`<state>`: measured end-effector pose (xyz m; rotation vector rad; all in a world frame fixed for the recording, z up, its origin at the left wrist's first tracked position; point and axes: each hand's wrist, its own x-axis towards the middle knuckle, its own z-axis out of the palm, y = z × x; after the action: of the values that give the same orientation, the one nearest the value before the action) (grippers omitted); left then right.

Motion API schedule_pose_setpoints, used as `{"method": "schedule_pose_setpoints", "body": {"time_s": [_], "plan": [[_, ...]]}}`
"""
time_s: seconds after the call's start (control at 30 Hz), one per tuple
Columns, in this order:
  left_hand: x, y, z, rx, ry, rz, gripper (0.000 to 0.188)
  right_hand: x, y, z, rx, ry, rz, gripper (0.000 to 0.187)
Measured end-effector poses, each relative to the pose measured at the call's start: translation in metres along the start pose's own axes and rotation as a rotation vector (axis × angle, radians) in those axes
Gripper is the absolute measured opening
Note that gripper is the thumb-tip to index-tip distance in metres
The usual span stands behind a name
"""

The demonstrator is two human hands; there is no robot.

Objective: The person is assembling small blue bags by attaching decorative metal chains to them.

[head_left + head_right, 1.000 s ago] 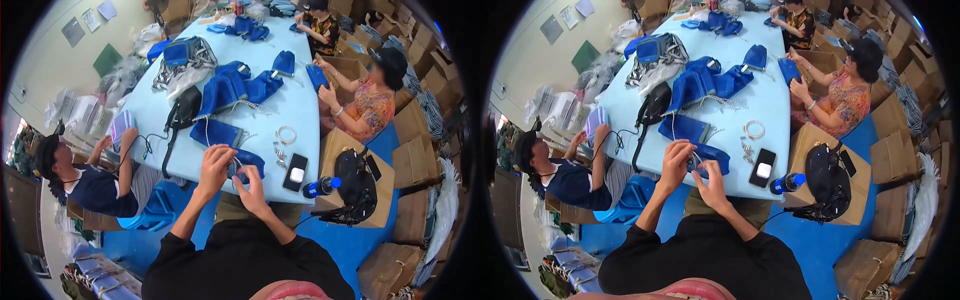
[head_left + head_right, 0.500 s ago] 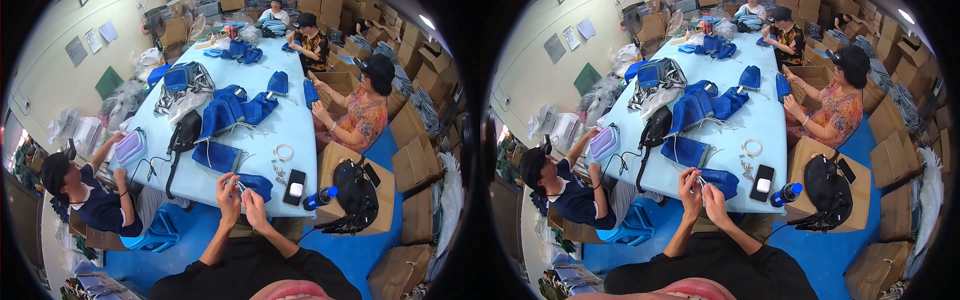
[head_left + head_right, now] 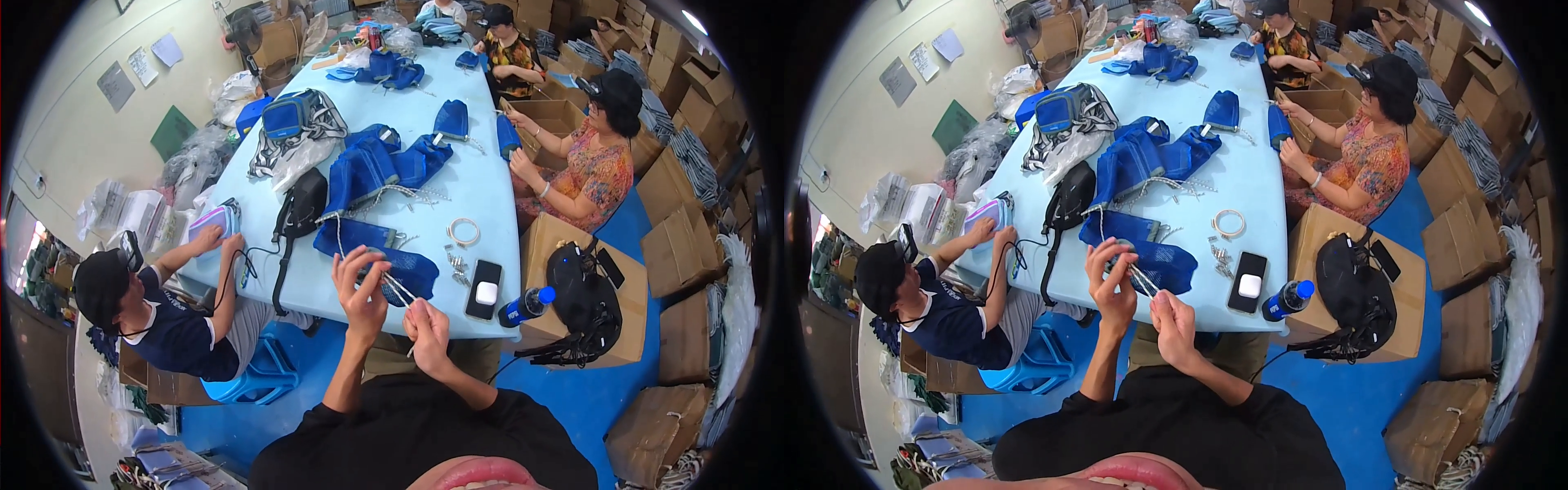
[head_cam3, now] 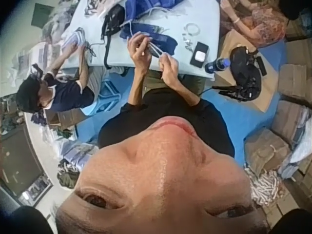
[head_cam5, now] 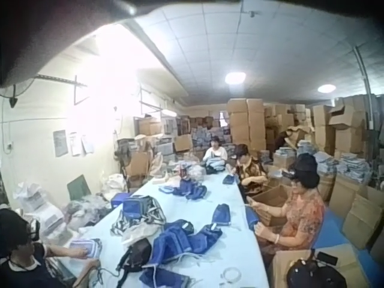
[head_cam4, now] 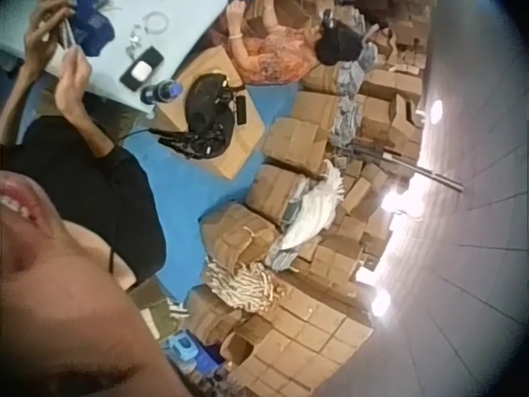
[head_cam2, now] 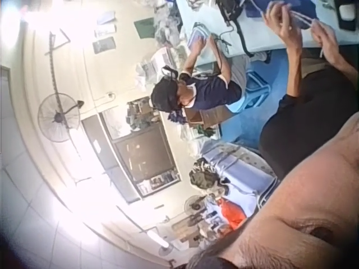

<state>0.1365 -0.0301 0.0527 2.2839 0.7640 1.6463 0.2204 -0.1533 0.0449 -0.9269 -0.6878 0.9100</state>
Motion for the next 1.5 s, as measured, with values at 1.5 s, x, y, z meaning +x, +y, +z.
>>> {"method": "schedule_pose_setpoints", "body": {"time_s": [1.5], "plan": [[-0.018, -0.122, -0.020, 0.209, -0.099, -0.066, 0.046, 0.021, 0.011, -0.079, -0.128, -0.269, 0.442, 0.034]]}}
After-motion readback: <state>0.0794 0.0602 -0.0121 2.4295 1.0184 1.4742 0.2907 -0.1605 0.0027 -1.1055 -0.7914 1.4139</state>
